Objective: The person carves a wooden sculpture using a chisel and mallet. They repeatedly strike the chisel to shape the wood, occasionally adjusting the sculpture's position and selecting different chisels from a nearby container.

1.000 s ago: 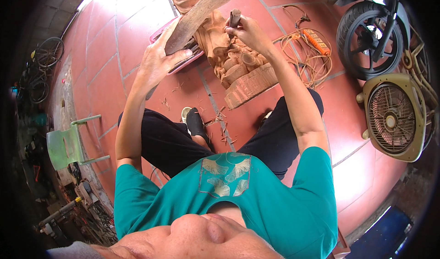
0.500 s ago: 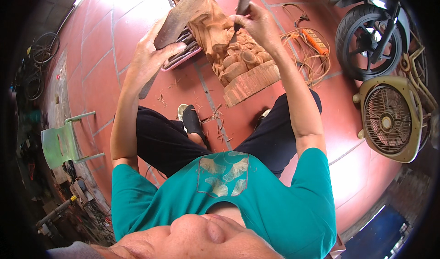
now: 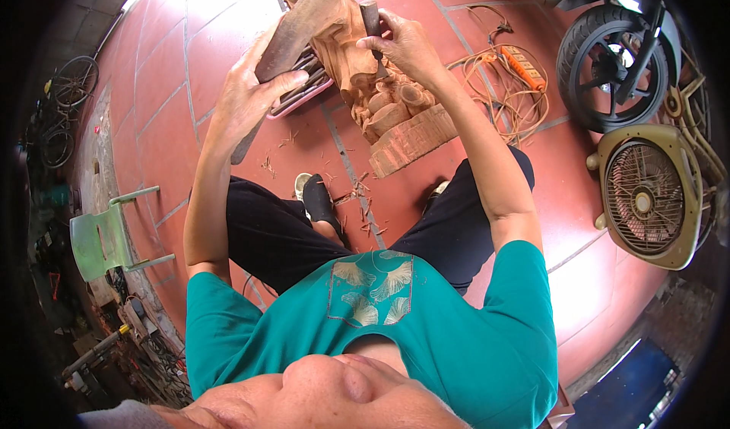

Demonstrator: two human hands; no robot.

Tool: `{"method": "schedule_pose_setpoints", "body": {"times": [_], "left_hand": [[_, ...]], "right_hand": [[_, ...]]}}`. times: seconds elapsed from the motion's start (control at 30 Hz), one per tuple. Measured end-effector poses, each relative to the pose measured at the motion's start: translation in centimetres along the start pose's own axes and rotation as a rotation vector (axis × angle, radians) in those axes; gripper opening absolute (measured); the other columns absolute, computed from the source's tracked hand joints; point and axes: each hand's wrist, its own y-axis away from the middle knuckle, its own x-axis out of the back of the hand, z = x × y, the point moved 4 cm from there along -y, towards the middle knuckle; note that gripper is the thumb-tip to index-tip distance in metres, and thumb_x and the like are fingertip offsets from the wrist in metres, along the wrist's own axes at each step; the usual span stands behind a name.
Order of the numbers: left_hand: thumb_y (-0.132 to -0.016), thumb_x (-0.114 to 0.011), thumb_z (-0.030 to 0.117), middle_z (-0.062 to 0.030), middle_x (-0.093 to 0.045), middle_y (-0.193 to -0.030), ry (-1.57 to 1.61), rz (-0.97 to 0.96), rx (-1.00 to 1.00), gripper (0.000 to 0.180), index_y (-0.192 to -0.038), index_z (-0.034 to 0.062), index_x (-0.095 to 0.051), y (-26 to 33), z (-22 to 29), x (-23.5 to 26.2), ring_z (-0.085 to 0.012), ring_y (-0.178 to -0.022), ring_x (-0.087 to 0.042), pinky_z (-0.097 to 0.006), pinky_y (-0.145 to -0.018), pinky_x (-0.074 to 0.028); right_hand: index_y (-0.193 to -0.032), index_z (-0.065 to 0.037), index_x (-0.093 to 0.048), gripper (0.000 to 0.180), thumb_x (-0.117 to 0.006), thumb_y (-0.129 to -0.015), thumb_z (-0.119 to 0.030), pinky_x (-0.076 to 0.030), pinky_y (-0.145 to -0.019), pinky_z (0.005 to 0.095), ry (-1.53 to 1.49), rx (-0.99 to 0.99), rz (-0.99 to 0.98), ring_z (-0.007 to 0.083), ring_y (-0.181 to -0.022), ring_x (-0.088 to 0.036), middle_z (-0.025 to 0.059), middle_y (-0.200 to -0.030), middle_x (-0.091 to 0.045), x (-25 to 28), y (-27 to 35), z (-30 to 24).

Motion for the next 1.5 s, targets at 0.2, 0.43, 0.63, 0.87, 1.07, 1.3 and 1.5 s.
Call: {"method": "schedule_pose_setpoints", "body": {"times": [0.2, 0.43, 0.63, 0.87, 1.07, 1.3, 1.5], "left_hand": [[-0.086, -0.084, 0.019, -0.0145, -0.065, -0.13, 0.164, 0.029, 0.065, 0.085, -0.157, 0.0091, -0.039, 0.2, -0.1, 0.3, -0.0132, -0.098, -0.069, -0.026, -0.064, -0.054], [-0.087, -0.081, 0.018, -0.0149, -0.066, -0.126, 0.034, 0.059, 0.012, 0.082, -0.157, 0.0076, -0.039, -0.3, 0.1, 0.4, -0.0149, -0.082, -0.067, -0.026, -0.057, -0.053], [-0.09, -0.074, 0.015, -0.0133, -0.065, -0.113, -0.01, -0.093, 0.141, 0.078, -0.158, 0.007, -0.036, 0.5, -0.5, -0.4, -0.0151, -0.077, -0.061, -0.029, -0.063, -0.053], [-0.091, -0.07, 0.01, -0.005, -0.059, -0.091, 0.162, 0.151, 0.037, 0.074, -0.157, 0.0037, -0.037, 0.0, 0.5, 0.9, -0.0082, -0.064, -0.052, -0.023, -0.055, -0.043], [-0.088, -0.072, 0.008, -0.0195, -0.049, -0.151, -0.134, -0.206, 0.02, 0.083, -0.16, 0.0022, -0.03, -0.1, -4.1, -1.3, -0.0275, -0.14, -0.044, -0.037, -0.115, -0.034], [-0.094, -0.068, 0.007, -0.0066, -0.061, -0.097, 0.108, -0.05, 0.151, 0.074, -0.159, 0.0059, -0.033, 0.0, -2.2, -0.1, -0.0115, -0.071, -0.054, -0.026, -0.061, -0.046], [-0.095, -0.068, 0.008, -0.0037, -0.058, -0.085, 0.288, 0.059, 0.106, 0.067, -0.155, 0.0046, -0.038, -0.1, -1.3, 0.9, -0.0092, -0.063, -0.056, -0.023, -0.053, -0.047]], "right_hand": [[-0.108, -0.004, -0.066, 0.04, -0.084, -0.084, -0.032, -0.05, -0.066, 0.0349, 0.052, 0.042, -0.04, 0.0154, -0.068, -0.058, 0.0086, -0.079, -0.067, -0.6, -0.1, -0.6], [-0.114, -0.008, -0.068, 0.04, -0.085, -0.083, -0.027, -0.056, -0.07, 0.0354, 0.012, 0.213, 0.048, 0.0176, -0.073, -0.068, 0.0112, -0.083, -0.069, -1.1, 0.0, 0.6], [-0.113, -0.002, -0.067, 0.038, -0.084, -0.08, -0.013, -0.056, -0.08, 0.0423, 0.064, 0.194, -0.034, 0.0342, -0.089, -0.072, 0.0206, -0.095, -0.073, -2.4, 0.0, -0.5], [-0.099, -0.008, -0.063, 0.032, -0.08, -0.082, -0.028, -0.049, -0.07, 0.0515, 0.212, 0.204, 0.019, 0.0411, -0.081, -0.067, 0.017, -0.082, -0.069, -1.3, 0.8, -1.1], [-0.101, -0.01, -0.067, 0.034, -0.077, -0.083, -0.037, -0.052, -0.071, 0.0508, 0.248, 0.203, 0.053, 0.0398, -0.081, -0.069, 0.0169, -0.085, -0.071, -0.6, 2.0, -2.7], [-0.101, -0.007, -0.068, 0.037, -0.077, -0.082, -0.037, -0.053, -0.073, 0.0528, 0.265, 0.238, 0.037, 0.0415, -0.085, -0.07, 0.0197, -0.085, -0.07, -1.0, 1.8, -1.5], [-0.101, -0.005, -0.066, 0.033, -0.08, -0.083, -0.029, -0.051, -0.074, 0.0503, 0.204, 0.182, -0.031, 0.0427, -0.079, -0.067, 0.0208, -0.083, -0.069, -1.0, 1.2, -1.6]]}}
